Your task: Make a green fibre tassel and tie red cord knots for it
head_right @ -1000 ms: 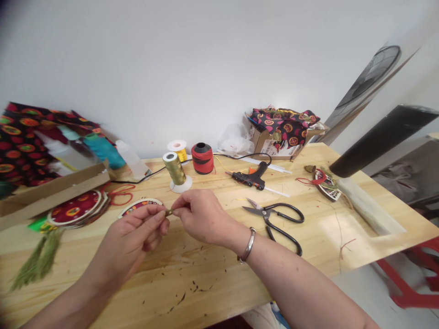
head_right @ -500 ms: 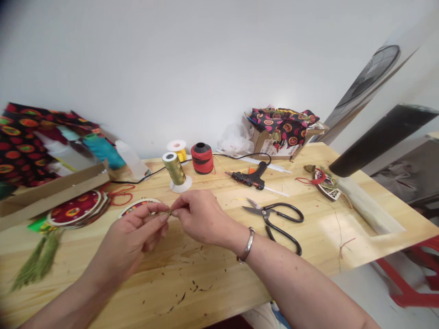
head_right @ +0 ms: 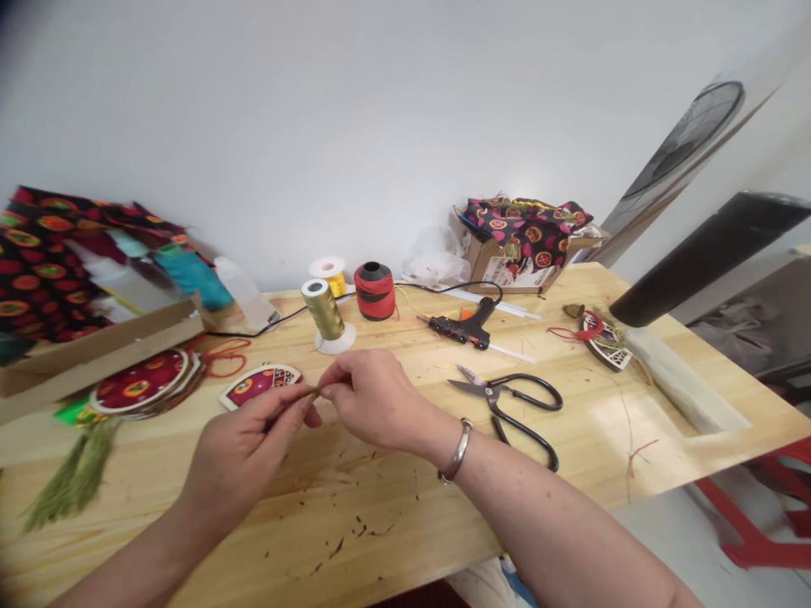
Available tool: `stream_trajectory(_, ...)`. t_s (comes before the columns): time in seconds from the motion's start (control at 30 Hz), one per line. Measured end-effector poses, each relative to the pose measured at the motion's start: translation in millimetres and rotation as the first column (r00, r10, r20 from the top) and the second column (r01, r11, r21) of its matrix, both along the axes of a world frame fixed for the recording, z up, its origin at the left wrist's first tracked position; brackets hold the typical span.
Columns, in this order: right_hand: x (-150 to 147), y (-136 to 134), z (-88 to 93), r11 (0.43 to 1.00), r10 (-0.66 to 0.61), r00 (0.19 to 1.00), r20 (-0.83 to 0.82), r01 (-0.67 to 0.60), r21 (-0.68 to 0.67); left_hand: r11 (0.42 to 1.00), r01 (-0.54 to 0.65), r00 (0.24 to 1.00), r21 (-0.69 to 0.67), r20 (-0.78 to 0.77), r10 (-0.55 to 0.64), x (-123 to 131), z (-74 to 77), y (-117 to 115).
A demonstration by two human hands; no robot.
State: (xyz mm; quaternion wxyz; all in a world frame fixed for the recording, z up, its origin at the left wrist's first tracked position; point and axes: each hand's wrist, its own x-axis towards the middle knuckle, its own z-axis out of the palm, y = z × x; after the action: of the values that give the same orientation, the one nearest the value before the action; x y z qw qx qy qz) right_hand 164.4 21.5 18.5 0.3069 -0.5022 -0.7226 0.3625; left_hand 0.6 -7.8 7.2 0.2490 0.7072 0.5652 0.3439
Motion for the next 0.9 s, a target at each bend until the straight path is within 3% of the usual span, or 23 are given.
stream_trajectory(0.17,-0.4,0.5,-0.8,0.999,0.006,1.000,-0.012,-0.006,-0.035,0.999,0.008,0.999,-0.034,-0.031,-0.009,0.6,-0.9,1.4)
stream_trajectory(0.33,-0.1,0.6,-2.0,0.997,0.004,0.999,-0.047,-0.008,-0.081,0.993,-0.012,1.000,-0.120,0.024,0.015,1.3,1.5,0.2)
stream_trajectory(0.73,0.1,6.1,0.7,0.968,0.002,0.991,-0.131,-0.034,-0.247,0.982,-0.055,0.993,-0.180,0.095,0.073,1.1,5.4,2.8)
stream_trajectory(0.9,-0.8,4.0,2.0,0.968,0.034,0.979,-0.203,-0.083,-0.238,0.978,-0.048,0.991,-0.202,0.111,0.072,1.3,5.4,2.6)
